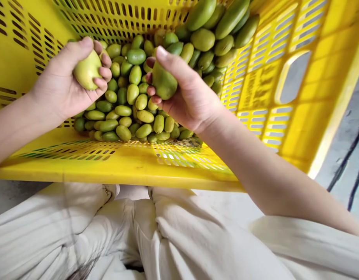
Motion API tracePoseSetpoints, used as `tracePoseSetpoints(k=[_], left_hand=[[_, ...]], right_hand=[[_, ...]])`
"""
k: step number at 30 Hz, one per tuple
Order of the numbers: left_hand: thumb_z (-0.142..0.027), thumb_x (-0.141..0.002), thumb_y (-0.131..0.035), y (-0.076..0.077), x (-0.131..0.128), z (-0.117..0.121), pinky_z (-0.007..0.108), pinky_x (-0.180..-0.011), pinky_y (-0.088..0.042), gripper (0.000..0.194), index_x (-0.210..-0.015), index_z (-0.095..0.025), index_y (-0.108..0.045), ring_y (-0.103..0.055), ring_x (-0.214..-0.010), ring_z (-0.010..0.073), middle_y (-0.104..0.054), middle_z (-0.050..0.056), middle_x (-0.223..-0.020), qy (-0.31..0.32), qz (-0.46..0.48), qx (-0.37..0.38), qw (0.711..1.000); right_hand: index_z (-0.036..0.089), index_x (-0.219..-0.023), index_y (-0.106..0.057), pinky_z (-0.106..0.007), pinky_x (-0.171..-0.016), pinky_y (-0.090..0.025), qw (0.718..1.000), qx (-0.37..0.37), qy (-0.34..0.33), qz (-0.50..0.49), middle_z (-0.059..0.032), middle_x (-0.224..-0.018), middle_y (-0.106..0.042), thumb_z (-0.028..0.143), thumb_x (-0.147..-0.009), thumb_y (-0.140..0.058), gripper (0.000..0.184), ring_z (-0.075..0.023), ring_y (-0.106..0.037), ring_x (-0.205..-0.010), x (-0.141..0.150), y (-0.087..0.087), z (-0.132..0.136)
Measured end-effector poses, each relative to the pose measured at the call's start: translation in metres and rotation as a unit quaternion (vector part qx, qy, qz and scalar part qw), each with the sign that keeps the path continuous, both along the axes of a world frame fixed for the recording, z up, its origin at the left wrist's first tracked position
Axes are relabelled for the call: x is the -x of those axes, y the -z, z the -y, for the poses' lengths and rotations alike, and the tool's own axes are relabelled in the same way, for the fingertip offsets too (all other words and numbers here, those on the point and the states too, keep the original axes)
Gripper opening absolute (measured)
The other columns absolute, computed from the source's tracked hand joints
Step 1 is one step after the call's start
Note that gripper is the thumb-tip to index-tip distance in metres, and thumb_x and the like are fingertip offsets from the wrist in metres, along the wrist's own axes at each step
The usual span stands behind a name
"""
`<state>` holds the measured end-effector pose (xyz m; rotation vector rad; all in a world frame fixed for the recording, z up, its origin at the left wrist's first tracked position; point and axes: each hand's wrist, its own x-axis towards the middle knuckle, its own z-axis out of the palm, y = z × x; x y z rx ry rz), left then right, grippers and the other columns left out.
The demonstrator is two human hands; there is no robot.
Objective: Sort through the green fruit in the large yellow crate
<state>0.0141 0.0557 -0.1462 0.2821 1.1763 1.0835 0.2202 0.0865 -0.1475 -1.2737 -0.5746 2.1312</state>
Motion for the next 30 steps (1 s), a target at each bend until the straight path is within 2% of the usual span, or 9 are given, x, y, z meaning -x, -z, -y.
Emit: tracePoseSetpoints(k=[3,6,8,10,13,15,21,26,30], left_hand=[[-0.031,-0.114,-0.040,-0.003,0.001,0.000,0.023,-0.068,-0.055,0.032,-0.116,-0.025,-0.071,-0.073,-0.107,0.0206,-0.065,0.004,-0.080,-0.016,0.038,-0.008,0.999],[-0.021,-0.112,-0.033,-0.003,0.001,0.001,0.029,-0.089,-0.060,0.048,-0.153,-0.014,-0.057,-0.070,-0.130,0.0236,-0.067,0.006,-0.084,-0.022,0.082,-0.002,0.996],[-0.016,-0.108,-0.043,-0.002,0.000,0.002,0.030,-0.091,-0.062,0.054,-0.161,-0.025,-0.051,-0.071,-0.129,0.0237,-0.073,0.005,-0.087,0.002,0.090,-0.001,0.996],[-0.017,-0.106,-0.053,-0.001,-0.001,0.003,0.029,-0.087,-0.065,0.051,-0.153,-0.034,-0.058,-0.072,-0.123,0.0259,-0.078,0.004,-0.092,0.049,0.077,-0.007,0.996],[-0.021,-0.106,-0.062,-0.002,-0.003,0.004,0.027,-0.082,-0.064,0.014,-0.114,-0.023,-0.073,-0.074,-0.113,0.0252,-0.077,0.005,-0.091,0.092,0.019,-0.029,0.995],[-0.021,-0.108,-0.057,-0.003,-0.004,0.003,0.027,-0.078,-0.060,0.019,-0.092,-0.020,-0.067,-0.075,-0.108,0.0241,-0.070,0.004,-0.083,0.089,-0.014,-0.013,0.996],[-0.012,-0.099,-0.066,-0.003,-0.002,0.001,0.030,-0.088,-0.056,0.015,-0.091,-0.022,-0.057,-0.074,-0.106,0.0237,-0.067,0.003,-0.084,0.037,0.013,0.033,0.999],[-0.023,-0.108,-0.051,-0.005,-0.003,0.000,0.024,-0.066,-0.051,0.023,-0.086,-0.018,-0.056,-0.065,-0.072,0.0122,-0.062,0.002,-0.080,0.029,0.004,0.034,0.999],[-0.012,-0.100,-0.047,0.001,-0.004,-0.002,0.031,-0.081,-0.062,0.016,-0.097,-0.018,-0.061,-0.075,-0.090,0.0195,-0.068,0.004,-0.085,0.012,0.039,0.084,0.996]], right_hand=[[0.013,-0.096,-0.068,-0.018,-0.055,-0.057,1.000,0.008,-0.007,-0.018,-0.0043,-0.078,-0.069,0.030,-0.108,-0.037,0.037,-0.0131,-0.068,-0.068,0.001,0.000,0.000],[0.018,-0.096,-0.065,-0.020,-0.078,-0.067,1.000,0.013,0.003,-0.012,-0.0050,-0.092,-0.076,0.021,-0.109,-0.031,0.037,-0.0145,-0.076,-0.087,0.002,0.001,0.001],[0.021,-0.095,-0.067,-0.020,-0.085,-0.067,1.000,-0.013,-0.007,-0.016,-0.0025,-0.096,-0.078,0.020,-0.112,-0.038,0.033,-0.0132,-0.077,-0.092,0.002,0.003,0.004],[0.021,-0.095,-0.070,-0.016,-0.077,-0.066,0.998,-0.049,-0.018,-0.040,-0.0006,-0.093,-0.078,0.019,-0.110,-0.052,0.024,-0.0117,-0.075,-0.085,0.001,0.006,0.007],[0.014,-0.097,-0.073,-0.014,-0.066,-0.062,0.996,-0.060,-0.003,-0.064,0.0008,-0.083,-0.073,0.018,-0.101,-0.068,0.007,-0.0086,-0.069,-0.072,-0.002,0.009,0.010],[0.013,-0.094,-0.071,-0.015,-0.068,-0.062,0.998,-0.037,0.009,-0.047,0.0012,-0.078,-0.069,0.013,-0.096,-0.068,0.004,-0.0083,-0.068,-0.070,-0.002,0.010,0.010],[0.019,-0.081,-0.064,-0.007,-0.044,-0.042,1.000,0.002,0.008,-0.012,0.0015,-0.077,-0.065,0.016,-0.102,-0.065,0.021,-0.0045,-0.054,-0.058,-0.001,0.009,0.005],[0.023,-0.092,-0.067,-0.025,-0.072,-0.066,1.000,0.019,0.011,-0.015,-0.0037,-0.085,-0.074,0.036,-0.102,-0.056,0.020,-0.0165,-0.072,-0.083,-0.001,0.011,0.001],[0.026,-0.092,-0.065,-0.034,-0.085,-0.068,1.000,0.018,-0.015,0.007,-0.0024,-0.094,-0.079,0.024,-0.101,-0.058,0.011,-0.0204,-0.077,-0.102,-0.002,0.019,-0.001]])
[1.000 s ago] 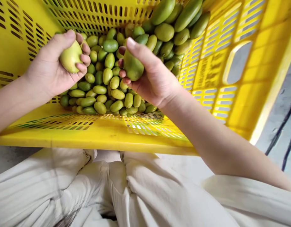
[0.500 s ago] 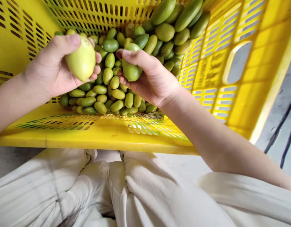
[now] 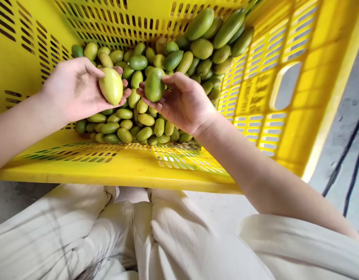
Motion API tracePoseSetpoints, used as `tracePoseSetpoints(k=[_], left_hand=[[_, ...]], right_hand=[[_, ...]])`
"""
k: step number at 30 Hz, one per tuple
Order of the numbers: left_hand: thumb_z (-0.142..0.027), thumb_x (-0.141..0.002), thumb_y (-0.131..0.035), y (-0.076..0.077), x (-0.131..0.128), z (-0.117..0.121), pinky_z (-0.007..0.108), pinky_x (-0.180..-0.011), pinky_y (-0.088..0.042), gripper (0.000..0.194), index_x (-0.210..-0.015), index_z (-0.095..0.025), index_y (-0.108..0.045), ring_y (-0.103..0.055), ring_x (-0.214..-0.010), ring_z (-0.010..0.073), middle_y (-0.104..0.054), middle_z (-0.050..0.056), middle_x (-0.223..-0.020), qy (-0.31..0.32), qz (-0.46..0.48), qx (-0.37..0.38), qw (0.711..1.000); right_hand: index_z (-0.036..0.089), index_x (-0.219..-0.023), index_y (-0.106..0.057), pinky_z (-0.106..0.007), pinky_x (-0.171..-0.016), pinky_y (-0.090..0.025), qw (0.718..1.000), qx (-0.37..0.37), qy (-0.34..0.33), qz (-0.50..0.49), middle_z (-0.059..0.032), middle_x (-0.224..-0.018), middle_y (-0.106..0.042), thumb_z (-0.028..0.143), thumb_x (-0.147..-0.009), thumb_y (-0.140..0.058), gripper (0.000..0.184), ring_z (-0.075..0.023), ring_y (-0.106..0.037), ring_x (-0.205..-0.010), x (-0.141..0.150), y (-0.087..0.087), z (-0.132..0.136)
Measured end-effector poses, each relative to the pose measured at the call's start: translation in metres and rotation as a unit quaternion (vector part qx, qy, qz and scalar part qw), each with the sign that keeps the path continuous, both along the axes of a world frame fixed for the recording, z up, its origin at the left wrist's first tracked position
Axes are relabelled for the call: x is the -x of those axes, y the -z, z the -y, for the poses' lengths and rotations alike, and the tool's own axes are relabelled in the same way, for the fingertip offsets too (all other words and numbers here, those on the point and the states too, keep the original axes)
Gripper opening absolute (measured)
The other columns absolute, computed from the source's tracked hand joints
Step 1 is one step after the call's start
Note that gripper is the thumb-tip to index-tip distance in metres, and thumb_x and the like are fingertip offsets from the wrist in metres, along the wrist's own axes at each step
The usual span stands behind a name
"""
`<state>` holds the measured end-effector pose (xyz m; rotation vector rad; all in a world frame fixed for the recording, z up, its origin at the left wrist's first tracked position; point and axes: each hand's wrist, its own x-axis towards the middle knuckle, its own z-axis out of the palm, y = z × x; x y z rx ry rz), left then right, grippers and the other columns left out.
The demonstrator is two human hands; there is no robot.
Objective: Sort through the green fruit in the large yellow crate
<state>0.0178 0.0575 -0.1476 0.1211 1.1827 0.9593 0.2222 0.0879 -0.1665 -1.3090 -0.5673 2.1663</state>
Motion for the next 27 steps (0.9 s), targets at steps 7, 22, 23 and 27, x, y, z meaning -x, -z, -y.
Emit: tracePoseSetpoints(k=[7,22,23,27], left_hand=[[-0.017,-0.101,-0.065,0.017,0.004,-0.002,0.029,-0.077,-0.063,0.010,-0.106,-0.025,-0.067,-0.078,-0.099,0.0227,-0.074,0.003,-0.091,0.002,-0.011,-0.023,1.000],[-0.027,-0.102,-0.049,-0.001,0.004,0.003,0.024,-0.060,-0.052,0.023,-0.094,-0.016,-0.067,-0.069,-0.069,0.0154,-0.070,0.006,-0.080,0.040,-0.006,-0.097,0.995],[-0.024,-0.103,-0.041,-0.003,0.002,0.004,0.025,-0.064,-0.055,0.029,-0.096,-0.014,-0.068,-0.071,-0.072,0.0158,-0.070,0.007,-0.081,0.041,0.004,-0.099,0.994],[-0.011,-0.098,-0.045,-0.003,-0.001,0.006,0.033,-0.084,-0.064,0.026,-0.105,-0.017,-0.070,-0.079,-0.090,0.0212,-0.078,0.006,-0.090,0.049,0.020,-0.076,0.996]], right_hand=[[0.026,-0.089,-0.066,-0.024,-0.074,-0.065,0.999,-0.041,-0.008,-0.010,0.0037,-0.090,-0.071,0.015,-0.092,-0.077,0.015,-0.0130,-0.069,-0.082,-0.004,0.001,0.006],[0.028,-0.100,-0.068,-0.026,-0.073,-0.062,0.999,-0.048,-0.011,0.016,-0.0010,-0.100,-0.078,0.035,-0.097,-0.059,0.012,-0.0171,-0.074,-0.095,-0.010,-0.007,-0.008],[0.028,-0.100,-0.068,-0.026,-0.077,-0.063,0.999,-0.050,-0.009,0.019,-0.0011,-0.101,-0.079,0.036,-0.097,-0.056,0.014,-0.0177,-0.075,-0.099,-0.010,-0.010,-0.008],[0.030,-0.096,-0.067,-0.033,-0.090,-0.065,0.998,-0.055,0.006,0.004,-0.0001,-0.101,-0.081,0.026,-0.092,-0.054,0.014,-0.0198,-0.076,-0.112,-0.007,-0.011,-0.007]])
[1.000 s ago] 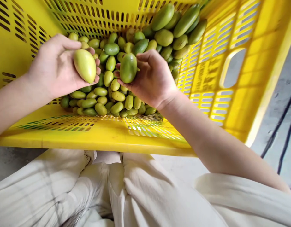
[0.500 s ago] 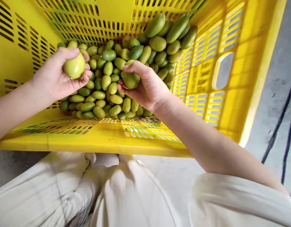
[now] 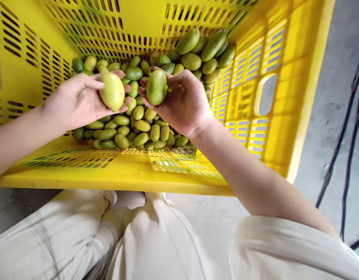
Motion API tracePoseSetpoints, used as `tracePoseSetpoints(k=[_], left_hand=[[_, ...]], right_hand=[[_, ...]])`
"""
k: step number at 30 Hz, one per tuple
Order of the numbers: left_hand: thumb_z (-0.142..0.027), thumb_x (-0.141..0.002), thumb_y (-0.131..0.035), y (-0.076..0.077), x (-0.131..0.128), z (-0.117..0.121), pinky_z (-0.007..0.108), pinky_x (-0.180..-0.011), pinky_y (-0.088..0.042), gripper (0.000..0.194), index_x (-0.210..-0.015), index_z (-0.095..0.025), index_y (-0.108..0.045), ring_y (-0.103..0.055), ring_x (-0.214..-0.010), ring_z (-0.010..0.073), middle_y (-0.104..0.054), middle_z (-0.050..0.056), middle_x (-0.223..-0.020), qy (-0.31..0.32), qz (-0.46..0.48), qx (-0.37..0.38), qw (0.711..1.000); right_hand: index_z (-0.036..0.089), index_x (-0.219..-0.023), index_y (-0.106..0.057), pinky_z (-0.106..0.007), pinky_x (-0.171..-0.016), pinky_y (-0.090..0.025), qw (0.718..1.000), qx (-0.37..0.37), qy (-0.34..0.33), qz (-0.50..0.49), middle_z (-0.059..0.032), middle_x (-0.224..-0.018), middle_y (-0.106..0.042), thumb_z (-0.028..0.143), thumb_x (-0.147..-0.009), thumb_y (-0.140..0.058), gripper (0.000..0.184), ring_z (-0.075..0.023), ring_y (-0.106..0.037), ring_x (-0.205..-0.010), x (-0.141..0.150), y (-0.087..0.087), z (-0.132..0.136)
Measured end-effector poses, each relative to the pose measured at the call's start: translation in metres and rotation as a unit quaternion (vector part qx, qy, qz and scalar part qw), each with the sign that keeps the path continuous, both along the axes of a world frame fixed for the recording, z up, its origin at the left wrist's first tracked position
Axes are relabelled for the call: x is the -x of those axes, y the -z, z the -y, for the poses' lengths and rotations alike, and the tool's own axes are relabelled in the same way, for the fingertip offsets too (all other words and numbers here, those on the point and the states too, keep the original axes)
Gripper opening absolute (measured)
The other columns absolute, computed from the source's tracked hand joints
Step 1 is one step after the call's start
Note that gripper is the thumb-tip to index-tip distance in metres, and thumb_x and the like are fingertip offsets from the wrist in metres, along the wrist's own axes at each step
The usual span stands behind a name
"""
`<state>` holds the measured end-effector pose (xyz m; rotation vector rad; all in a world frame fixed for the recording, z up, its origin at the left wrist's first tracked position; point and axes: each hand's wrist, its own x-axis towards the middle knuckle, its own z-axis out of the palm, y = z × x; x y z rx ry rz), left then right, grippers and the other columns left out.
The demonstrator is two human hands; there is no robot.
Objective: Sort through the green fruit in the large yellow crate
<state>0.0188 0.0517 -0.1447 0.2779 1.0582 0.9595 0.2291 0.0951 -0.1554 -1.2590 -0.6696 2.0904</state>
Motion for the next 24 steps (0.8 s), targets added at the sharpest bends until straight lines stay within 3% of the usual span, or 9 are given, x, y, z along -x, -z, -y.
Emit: tracePoseSetpoints(k=[3,5,8,11,16,19,22,24], left_hand=[[-0.011,-0.090,-0.071,0.008,0.004,0.001,0.036,-0.085,-0.066,0.028,-0.112,-0.028,-0.072,-0.082,-0.102,0.0275,-0.080,0.004,-0.096,0.017,-0.009,0.024,1.000],[-0.010,-0.088,-0.077,0.012,0.007,0.002,0.035,-0.082,-0.066,0.030,-0.111,-0.028,-0.072,-0.082,-0.101,0.0277,-0.079,0.003,-0.094,0.019,-0.014,0.032,0.999],[-0.005,-0.094,-0.068,0.014,0.010,0.001,0.030,-0.077,-0.062,0.020,-0.103,-0.023,-0.070,-0.081,-0.094,0.0229,-0.072,0.001,-0.086,0.013,-0.028,0.031,0.999],[-0.003,-0.097,-0.061,0.011,0.007,-0.001,0.025,-0.076,-0.060,0.018,-0.095,-0.020,-0.066,-0.077,-0.087,0.0167,-0.066,0.000,-0.082,-0.010,-0.028,0.026,0.999],[-0.013,-0.099,-0.063,0.002,0.001,-0.002,0.023,-0.074,-0.057,0.010,-0.093,-0.020,-0.063,-0.071,-0.084,0.0143,-0.065,0.002,-0.083,-0.053,-0.008,0.016,0.998],[-0.023,-0.105,-0.049,-0.004,0.001,-0.003,0.025,-0.073,-0.056,0.020,-0.092,-0.015,-0.062,-0.068,-0.080,0.0129,-0.063,0.003,-0.084,-0.061,0.002,0.009,0.998],[-0.020,-0.105,-0.028,-0.007,0.001,-0.005,0.029,-0.081,-0.058,0.037,-0.094,-0.012,-0.062,-0.076,-0.100,0.0192,-0.064,0.006,-0.087,-0.066,0.006,0.045,0.997],[-0.013,-0.103,-0.029,-0.005,0.001,-0.005,0.031,-0.087,-0.061,0.034,-0.099,-0.012,-0.063,-0.076,-0.115,0.0247,-0.068,0.007,-0.092,-0.058,0.010,0.054,0.997]], right_hand=[[0.029,-0.094,-0.068,-0.033,-0.096,-0.066,0.999,-0.007,0.013,-0.036,-0.0002,-0.101,-0.081,0.017,-0.091,-0.058,0.016,-0.0182,-0.077,-0.108,0.004,0.004,0.004],[0.027,-0.094,-0.071,-0.026,-0.092,-0.066,0.999,-0.010,0.017,-0.048,0.0003,-0.098,-0.079,0.014,-0.094,-0.063,0.015,-0.0150,-0.076,-0.097,0.005,0.005,0.007],[0.022,-0.095,-0.075,-0.020,-0.078,-0.065,0.999,-0.019,0.011,-0.040,-0.0007,-0.092,-0.076,0.020,-0.096,-0.071,0.005,-0.0133,-0.072,-0.086,0.004,0.004,0.010],[0.025,-0.096,-0.074,-0.025,-0.075,-0.066,1.000,-0.019,-0.005,-0.020,-0.0009,-0.091,-0.073,0.027,-0.095,-0.076,0.003,-0.0174,-0.072,-0.090,0.002,0.005,0.010],[0.027,-0.090,-0.067,-0.025,-0.067,-0.065,0.999,0.024,0.007,-0.026,0.0004,-0.086,-0.069,0.040,-0.093,-0.082,0.020,-0.0171,-0.070,-0.085,-0.002,0.016,0.001],[0.027,-0.088,-0.065,-0.021,-0.051,-0.056,0.999,0.041,-0.018,-0.026,0.0002,-0.083,-0.068,0.050,-0.087,-0.087,0.032,-0.0154,-0.068,-0.079,-0.006,0.020,-0.004],[0.027,-0.093,-0.066,-0.020,-0.046,-0.049,0.999,0.026,-0.040,-0.010,0.0008,-0.086,-0.071,0.059,-0.089,-0.081,0.035,-0.0145,-0.067,-0.074,-0.010,0.020,-0.005],[0.027,-0.098,-0.067,-0.022,-0.047,-0.047,0.999,0.015,-0.050,0.003,0.0010,-0.089,-0.075,0.061,-0.096,-0.070,0.034,-0.0149,-0.067,-0.073,-0.011,0.018,-0.004]])
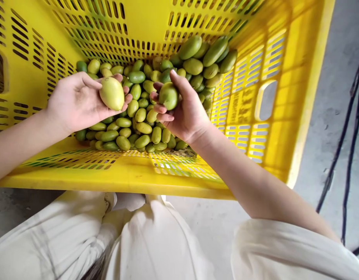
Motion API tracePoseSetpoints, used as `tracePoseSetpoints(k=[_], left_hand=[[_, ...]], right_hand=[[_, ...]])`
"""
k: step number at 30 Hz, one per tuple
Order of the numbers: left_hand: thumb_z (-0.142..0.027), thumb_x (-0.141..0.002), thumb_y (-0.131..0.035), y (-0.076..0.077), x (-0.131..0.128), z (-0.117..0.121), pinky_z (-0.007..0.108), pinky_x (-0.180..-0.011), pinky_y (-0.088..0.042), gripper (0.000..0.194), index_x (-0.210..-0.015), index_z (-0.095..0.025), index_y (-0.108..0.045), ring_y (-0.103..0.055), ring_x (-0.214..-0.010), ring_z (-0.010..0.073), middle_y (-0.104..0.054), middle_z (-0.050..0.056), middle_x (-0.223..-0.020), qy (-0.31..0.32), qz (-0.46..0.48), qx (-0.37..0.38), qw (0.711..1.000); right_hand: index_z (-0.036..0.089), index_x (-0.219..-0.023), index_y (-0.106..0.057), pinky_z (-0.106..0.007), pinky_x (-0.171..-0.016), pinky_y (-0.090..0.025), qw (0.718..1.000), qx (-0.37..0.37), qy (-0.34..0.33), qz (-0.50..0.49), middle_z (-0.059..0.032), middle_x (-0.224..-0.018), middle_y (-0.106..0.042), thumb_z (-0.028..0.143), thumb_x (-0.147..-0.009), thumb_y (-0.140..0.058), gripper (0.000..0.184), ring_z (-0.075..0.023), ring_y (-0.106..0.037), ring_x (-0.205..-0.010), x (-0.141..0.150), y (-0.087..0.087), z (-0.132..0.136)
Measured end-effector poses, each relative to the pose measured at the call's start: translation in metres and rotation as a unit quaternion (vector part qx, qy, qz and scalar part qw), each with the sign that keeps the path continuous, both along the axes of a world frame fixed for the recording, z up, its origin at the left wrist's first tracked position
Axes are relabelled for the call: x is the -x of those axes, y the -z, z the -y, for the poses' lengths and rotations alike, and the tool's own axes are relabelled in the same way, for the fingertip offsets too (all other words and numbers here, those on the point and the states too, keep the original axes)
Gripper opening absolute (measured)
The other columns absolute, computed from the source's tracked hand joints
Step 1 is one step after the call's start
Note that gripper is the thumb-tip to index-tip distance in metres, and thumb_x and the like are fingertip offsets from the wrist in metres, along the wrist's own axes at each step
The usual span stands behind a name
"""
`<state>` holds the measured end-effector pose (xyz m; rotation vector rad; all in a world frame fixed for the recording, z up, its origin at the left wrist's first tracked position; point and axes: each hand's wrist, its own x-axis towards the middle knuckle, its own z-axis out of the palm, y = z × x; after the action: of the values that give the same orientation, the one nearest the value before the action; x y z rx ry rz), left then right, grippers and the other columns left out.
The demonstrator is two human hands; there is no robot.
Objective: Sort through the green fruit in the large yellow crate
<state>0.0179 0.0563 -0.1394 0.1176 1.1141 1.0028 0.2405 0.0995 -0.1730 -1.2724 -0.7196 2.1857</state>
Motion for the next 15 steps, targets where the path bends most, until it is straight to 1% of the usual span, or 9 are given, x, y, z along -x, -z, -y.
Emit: tracePoseSetpoints(k=[2,4,5,7,8,10,12,15], left_hand=[[-0.013,-0.103,-0.042,0.005,0.000,0.002,0.034,-0.094,-0.063,0.024,-0.107,-0.015,-0.065,-0.076,-0.121,0.0271,-0.073,0.008,-0.098,0.028,0.003,-0.014,1.000],[-0.016,-0.101,-0.058,0.011,0.000,0.005,0.036,-0.099,-0.064,0.014,-0.112,-0.018,-0.067,-0.077,-0.118,0.0272,-0.076,0.007,-0.102,0.055,-0.002,-0.033,0.998],[-0.018,-0.099,-0.065,0.014,0.001,0.007,0.036,-0.098,-0.064,0.013,-0.112,-0.020,-0.067,-0.078,-0.115,0.0267,-0.077,0.007,-0.102,0.062,-0.007,-0.039,0.997],[-0.022,-0.097,-0.072,0.018,0.002,0.008,0.034,-0.090,-0.066,0.013,-0.108,-0.021,-0.066,-0.079,-0.105,0.0253,-0.076,0.005,-0.097,0.063,-0.020,-0.039,0.997],[-0.024,-0.096,-0.074,0.019,0.002,0.008,0.033,-0.084,-0.066,0.013,-0.106,-0.022,-0.066,-0.079,-0.099,0.0242,-0.074,0.004,-0.093,0.057,-0.025,-0.036,0.997],[-0.026,-0.095,-0.076,0.020,0.003,0.006,0.030,-0.075,-0.064,0.014,-0.101,-0.022,-0.064,-0.076,-0.088,0.0209,-0.070,0.003,-0.086,0.036,-0.029,-0.027,0.999],[-0.022,-0.094,-0.073,0.018,0.004,0.004,0.026,-0.070,-0.061,0.013,-0.097,-0.021,-0.061,-0.072,-0.079,0.0171,-0.066,0.001,-0.082,0.006,-0.029,-0.015,0.999],[-0.013,-0.092,-0.065,0.013,0.003,0.003,0.023,-0.069,-0.057,0.012,-0.091,-0.021,-0.055,-0.066,-0.074,0.0127,-0.063,0.001,-0.082,-0.035,-0.019,-0.002,0.999]], right_hand=[[0.026,-0.102,-0.069,-0.022,-0.049,-0.046,1.000,0.002,-0.003,-0.002,0.0003,-0.092,-0.077,0.060,-0.102,-0.059,0.035,-0.0151,-0.067,-0.073,-0.001,-0.002,0.001],[0.024,-0.104,-0.071,-0.022,-0.050,-0.047,1.000,0.007,0.008,-0.018,-0.0007,-0.093,-0.077,0.055,-0.104,-0.053,0.036,-0.0155,-0.068,-0.074,-0.001,-0.003,0.001],[0.024,-0.104,-0.072,-0.023,-0.052,-0.050,1.000,0.005,0.015,-0.025,-0.0009,-0.093,-0.077,0.053,-0.104,-0.053,0.034,-0.0163,-0.069,-0.076,-0.001,-0.003,0.001],[0.025,-0.106,-0.073,-0.028,-0.061,-0.059,0.999,-0.008,0.020,-0.032,-0.0010,-0.093,-0.076,0.049,-0.102,-0.056,0.030,-0.0195,-0.073,-0.084,0.000,-0.003,0.001],[0.025,-0.107,-0.073,-0.031,-0.067,-0.063,0.999,-0.017,0.018,-0.033,-0.0011,-0.093,-0.076,0.049,-0.100,-0.058,0.029,-0.0216,-0.075,-0.089,0.000,-0.002,0.001],[0.024,-0.107,-0.073,-0.037,-0.076,-0.067,0.999,-0.024,0.017,-0.034,-0.0022,-0.093,-0.075,0.049,-0.098,-0.061,0.029,-0.0242,-0.076,-0.096,0.001,-0.002,0.002],[0.023,-0.105,-0.073,-0.037,-0.080,-0.068,0.999,-0.015,0.025,-0.034,-0.0034,-0.090,-0.073,0.051,-0.095,-0.067,0.031,-0.0236,-0.075,-0.096,0.002,-0.001,0.002],[0.024,-0.096,-0.070,-0.034,-0.079,-0.069,0.999,-0.004,0.030,-0.025,-0.0039,-0.085,-0.068,0.055,-0.090,-0.077,0.032,-0.0236,-0.073,-0.094,0.002,0.000,0.001]])
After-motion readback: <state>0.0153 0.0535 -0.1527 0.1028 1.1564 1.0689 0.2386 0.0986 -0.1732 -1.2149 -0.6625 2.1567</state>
